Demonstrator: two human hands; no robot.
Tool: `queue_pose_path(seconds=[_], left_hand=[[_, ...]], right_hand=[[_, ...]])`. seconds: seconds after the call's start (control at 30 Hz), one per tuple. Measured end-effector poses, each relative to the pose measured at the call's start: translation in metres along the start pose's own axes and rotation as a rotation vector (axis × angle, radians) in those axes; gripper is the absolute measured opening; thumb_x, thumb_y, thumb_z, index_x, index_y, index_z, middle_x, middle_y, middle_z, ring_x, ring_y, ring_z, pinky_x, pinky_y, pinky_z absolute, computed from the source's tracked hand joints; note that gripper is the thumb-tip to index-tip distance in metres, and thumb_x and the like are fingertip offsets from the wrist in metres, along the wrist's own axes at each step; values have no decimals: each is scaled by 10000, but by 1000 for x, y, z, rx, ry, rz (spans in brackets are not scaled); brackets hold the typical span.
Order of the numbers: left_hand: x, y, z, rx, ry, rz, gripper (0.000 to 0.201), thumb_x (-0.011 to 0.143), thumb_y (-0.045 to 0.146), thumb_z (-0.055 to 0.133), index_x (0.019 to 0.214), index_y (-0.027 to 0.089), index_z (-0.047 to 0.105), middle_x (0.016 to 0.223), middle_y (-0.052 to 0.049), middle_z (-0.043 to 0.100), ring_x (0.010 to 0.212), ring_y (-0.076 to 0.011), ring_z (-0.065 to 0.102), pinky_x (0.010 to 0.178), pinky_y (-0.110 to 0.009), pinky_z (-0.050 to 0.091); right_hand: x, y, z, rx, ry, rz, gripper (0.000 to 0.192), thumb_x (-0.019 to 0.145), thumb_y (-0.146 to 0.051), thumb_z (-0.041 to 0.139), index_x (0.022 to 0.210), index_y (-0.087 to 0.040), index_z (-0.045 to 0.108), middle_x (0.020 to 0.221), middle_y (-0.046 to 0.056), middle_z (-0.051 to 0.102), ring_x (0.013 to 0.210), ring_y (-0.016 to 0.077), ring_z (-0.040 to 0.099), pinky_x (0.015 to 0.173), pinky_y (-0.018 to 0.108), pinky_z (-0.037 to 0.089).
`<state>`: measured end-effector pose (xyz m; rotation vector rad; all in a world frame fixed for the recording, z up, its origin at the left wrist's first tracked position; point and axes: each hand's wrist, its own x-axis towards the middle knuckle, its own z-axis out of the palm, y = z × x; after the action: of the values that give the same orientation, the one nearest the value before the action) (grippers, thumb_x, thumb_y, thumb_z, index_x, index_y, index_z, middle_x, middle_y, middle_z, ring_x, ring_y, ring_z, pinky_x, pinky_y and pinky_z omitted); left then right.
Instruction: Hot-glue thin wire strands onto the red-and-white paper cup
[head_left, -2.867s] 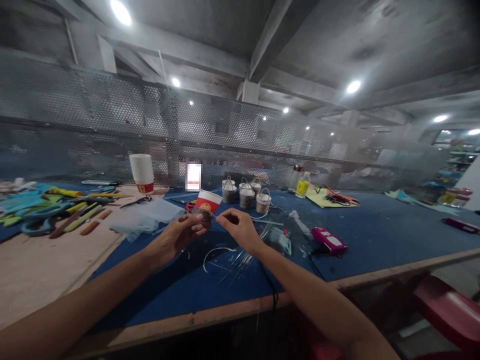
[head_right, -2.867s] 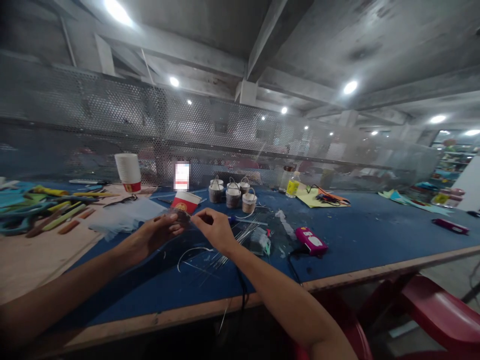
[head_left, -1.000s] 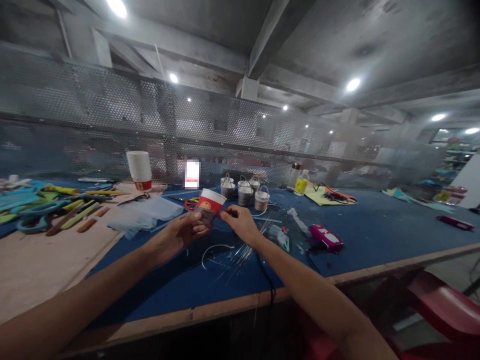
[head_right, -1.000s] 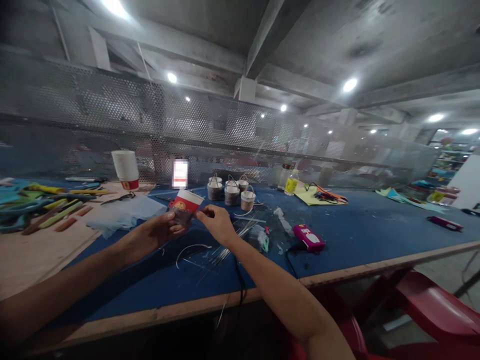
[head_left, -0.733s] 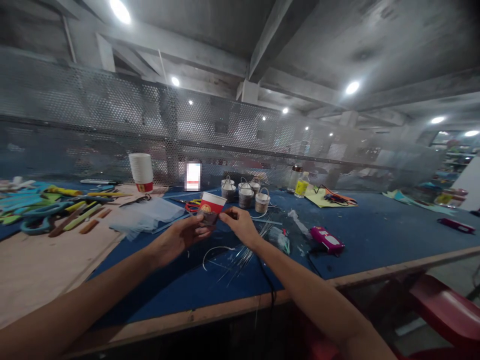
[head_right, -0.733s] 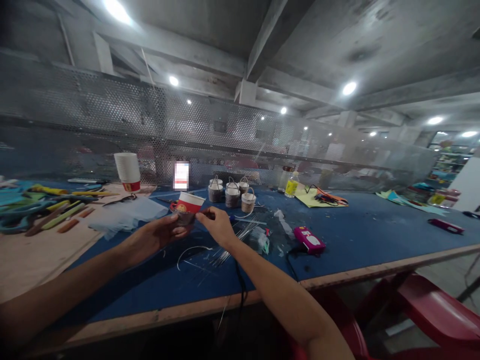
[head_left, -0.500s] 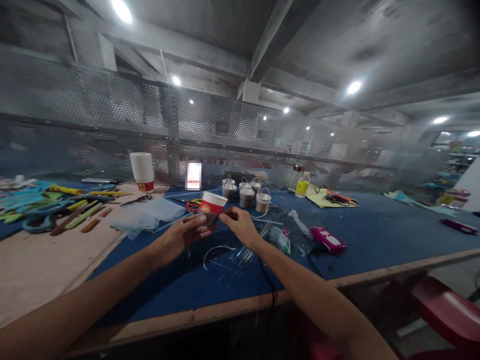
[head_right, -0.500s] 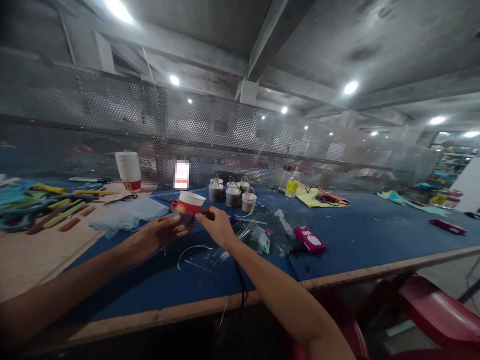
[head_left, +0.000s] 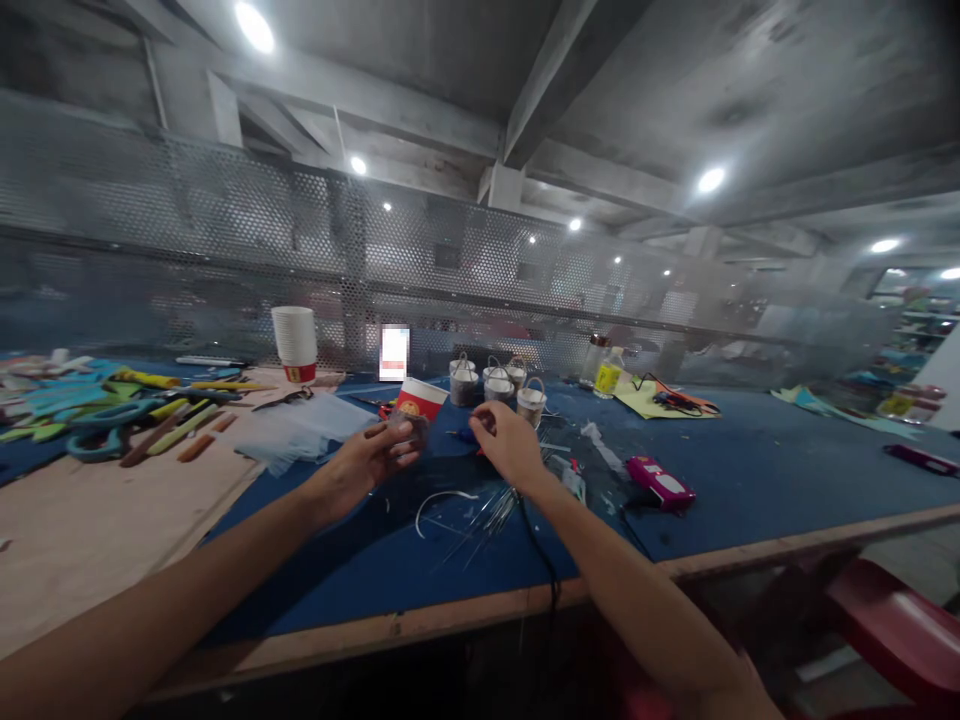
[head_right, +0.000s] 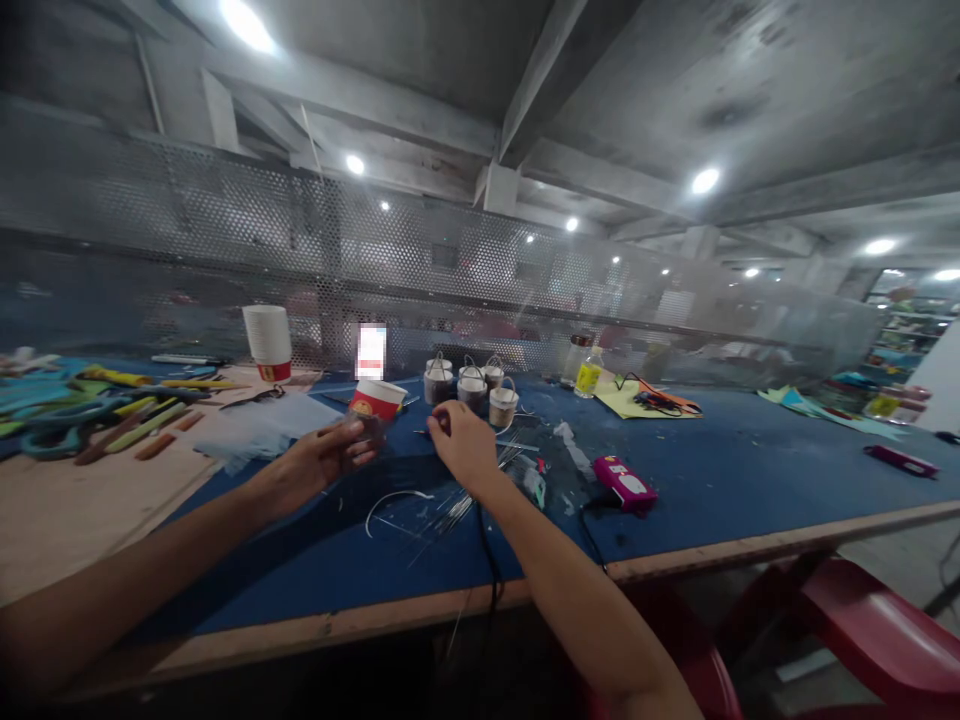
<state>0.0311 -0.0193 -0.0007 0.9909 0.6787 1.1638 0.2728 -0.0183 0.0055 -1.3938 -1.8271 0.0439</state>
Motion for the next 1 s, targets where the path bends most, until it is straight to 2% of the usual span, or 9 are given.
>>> queue_pose_path(seconds=[0.07, 0.17, 0.33, 0.47, 0.63, 0.73, 0.83, 0.9, 1.0], left_hand=[[2, -1, -3, -18, -3, 7, 190, 846, 161, 805, 1034, 154, 779, 952, -100, 785, 881, -207, 744, 857, -312, 612], [1, 0, -4, -51, -25, 4, 204, 883, 147, 763, 1085, 117, 769, 1056, -120, 794, 923, -222, 744, 864, -311, 602], [-5, 4, 1, -26, -27, -21, 187, 881, 140, 757, 1067, 144, 769, 973, -103, 787, 886, -203, 748, 811, -290, 624], [-8, 7, 4, -18, -27, -37, 240, 836, 148, 804, 1074, 157, 776, 1103, -130, 789, 871, -195, 752, 768, -279, 636], [-8, 7, 0, -21, -55, -24, 235, 865, 198, 790, 1095, 145, 787, 1183, -155, 777, 836, -184, 747, 746, -267, 632], [-5, 7, -4, -23, -48, -14, 248, 874, 234, 789, 1106, 146, 782, 1174, -152, 779, 850, -186, 744, 745, -268, 626], [-2, 7, -6, -39, 7, -4, 236, 866, 226, 794, 1086, 144, 769, 1136, -142, 778, 870, -193, 749, 736, -262, 614], [-1, 7, -6, -50, 46, 0, 192, 875, 213, 783, 1053, 147, 758, 1068, -119, 773, 851, -191, 747, 731, -266, 608], [0, 7, -7, -68, 70, 0, 171, 873, 187, 784, 1034, 148, 740, 996, -84, 753, 813, -172, 735, 719, -256, 597]], right_hand=[[4, 10, -11, -231, -72, 130, 232, 1002, -389, 585, 1107, -230, 718, 1028, 70, 768, 960, 230, 714, 863, 332, 494], [8, 23, -23, -484, -323, 280, 342, 1007, -483, 566, 1027, -197, 753, 1080, 150, 778, 1073, 317, 722, 885, 387, 499], [9, 34, -16, -518, -473, 312, 510, 981, -637, 546, 942, -186, 782, 1053, 188, 789, 1071, 345, 741, 834, 369, 523], [9, 37, -4, -479, -486, 342, 609, 911, -754, 578, 929, -179, 777, 1026, 186, 789, 1051, 329, 749, 797, 332, 528], [12, 46, -1, -266, -363, 391, 479, 820, -642, 747, 719, -175, 722, 795, 132, 751, 866, 283, 747, 687, 289, 483], [17, 49, -6, -135, -315, 365, 505, 861, -594, 686, 563, -192, 620, 593, 50, 631, 670, 203, 671, 598, 260, 425], [20, 45, -13, 34, -244, 335, 539, 935, -618, 521, 630, -182, 612, 607, 19, 595, 594, 150, 588, 552, 246, 403], [20, 37, -17, 285, -193, 328, 560, 941, -666, 456, 768, -170, 650, 701, 25, 634, 592, 131, 570, 543, 239, 430], [16, 20, -21, 920, -112, 363, 501, 794, -673, 689, 877, -179, 661, 806, 35, 671, 630, 129, 588, 551, 238, 485]])
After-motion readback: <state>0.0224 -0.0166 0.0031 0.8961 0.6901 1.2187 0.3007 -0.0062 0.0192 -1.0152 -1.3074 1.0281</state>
